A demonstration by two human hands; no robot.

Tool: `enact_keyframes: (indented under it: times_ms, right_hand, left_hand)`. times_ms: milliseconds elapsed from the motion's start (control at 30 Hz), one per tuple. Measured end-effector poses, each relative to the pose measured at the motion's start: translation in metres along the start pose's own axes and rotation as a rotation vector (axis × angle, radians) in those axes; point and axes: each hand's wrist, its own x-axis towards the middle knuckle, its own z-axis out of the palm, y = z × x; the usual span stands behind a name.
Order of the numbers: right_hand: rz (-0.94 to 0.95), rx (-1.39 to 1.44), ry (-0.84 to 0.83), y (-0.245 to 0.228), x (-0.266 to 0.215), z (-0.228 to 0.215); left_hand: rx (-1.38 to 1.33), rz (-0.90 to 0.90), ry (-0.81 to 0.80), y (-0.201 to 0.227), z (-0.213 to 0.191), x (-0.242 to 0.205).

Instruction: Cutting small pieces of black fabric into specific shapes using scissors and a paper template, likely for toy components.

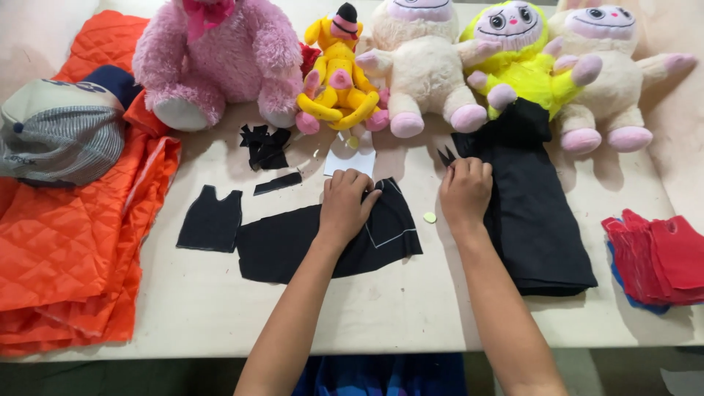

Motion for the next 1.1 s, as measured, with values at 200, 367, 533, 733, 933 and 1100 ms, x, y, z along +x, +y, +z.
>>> enact_keyframes:
  times_ms: [200, 367, 533, 733, 933, 1100]
  right_hand:
    - [-0.013, 0.172, 0.1, 0.006, -0.006, 0.012]
    - [0.125, 0.568, -0.28, -0.006, 0.003, -0.044]
    - [-0.071, 0.618, -0.792, -0.016, 0.021, -0.097]
    - [0.061, 0.517, -0.949, -0.02, 0.027, -0.088]
    - [0.089, 0.581, -0.872, -0.045, 0.044, -0.06]
    - [0.021, 0.571, -0.386, -0.056, 0.04, -0.004]
  left_hand:
    - [-0.805, -0.223, 0.04, -0.018, -0.007, -0.007]
    - [-1.044, -0.321, 0.042, -0.025, -0.03, -0.004]
    - [-1.262, -0.422, 0.06, -0.025, -0.043, -0.004]
    - [-1.353, -0.367, 0.092, -0.027, -0.046, -0.005]
    - [-1.351, -0.307, 0.083, -0.024, -0.043, -0.005]
    - [-1.405, -0.297, 0.046, -0.003, -0.059, -0.004]
